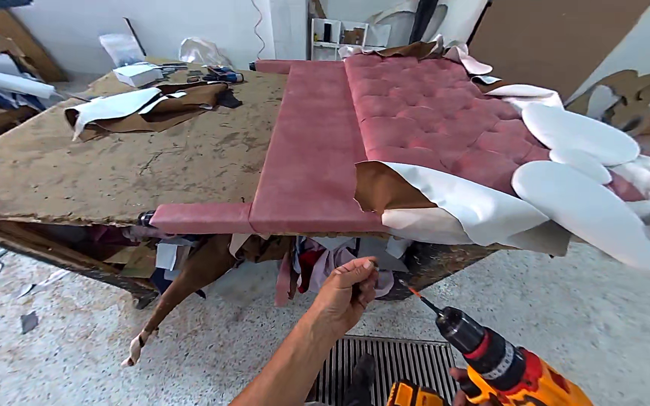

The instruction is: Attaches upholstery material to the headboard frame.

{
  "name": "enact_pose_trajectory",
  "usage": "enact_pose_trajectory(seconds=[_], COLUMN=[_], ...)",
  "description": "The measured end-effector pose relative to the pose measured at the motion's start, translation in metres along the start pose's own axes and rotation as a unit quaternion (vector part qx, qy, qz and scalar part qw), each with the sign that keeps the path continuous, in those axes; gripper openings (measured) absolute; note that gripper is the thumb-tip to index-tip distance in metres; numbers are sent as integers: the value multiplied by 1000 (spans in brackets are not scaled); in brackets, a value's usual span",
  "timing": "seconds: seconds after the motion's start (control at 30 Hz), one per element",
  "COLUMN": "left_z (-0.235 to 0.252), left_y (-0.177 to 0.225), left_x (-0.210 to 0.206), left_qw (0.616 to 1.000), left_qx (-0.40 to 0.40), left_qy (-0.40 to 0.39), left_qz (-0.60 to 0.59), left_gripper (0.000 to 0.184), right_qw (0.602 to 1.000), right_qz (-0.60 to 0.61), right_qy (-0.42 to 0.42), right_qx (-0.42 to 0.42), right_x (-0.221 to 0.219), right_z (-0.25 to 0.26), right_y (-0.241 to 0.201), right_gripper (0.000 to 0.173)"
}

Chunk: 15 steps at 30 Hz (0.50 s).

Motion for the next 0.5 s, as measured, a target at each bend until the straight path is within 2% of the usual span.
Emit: enact_pose_trajectory(seconds=[0.17,0.33,0.5], left_z=[-5,-6,-2], left_y=[2,8,7], left_x=[-12,-7,-11], left_qw=[985,957,944], left_qx=[-74,-125,-134], left_qy=[-42,-44,-51], left_qz=[147,259,298], left_gripper=[23,17,16], right_qw=[998,998,998], right_qz=[-26,-29,-17], right_qy=[44,51,61], right_qx=[24,31,23], right_x=[-5,-4,1], right_z=[-4,-7,-10], right_y=[-9,-13,-8], right_gripper=[19,20,20])
Point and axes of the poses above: each hand's wrist, its own z-axis towards the middle knuckle, its own x-axis out of the back of the hand, y = z × x, the point moved 6 cm from there along z, towards the middle knuckle, and after that the axes turned 7 degrees about y, right-handed, at the moved point
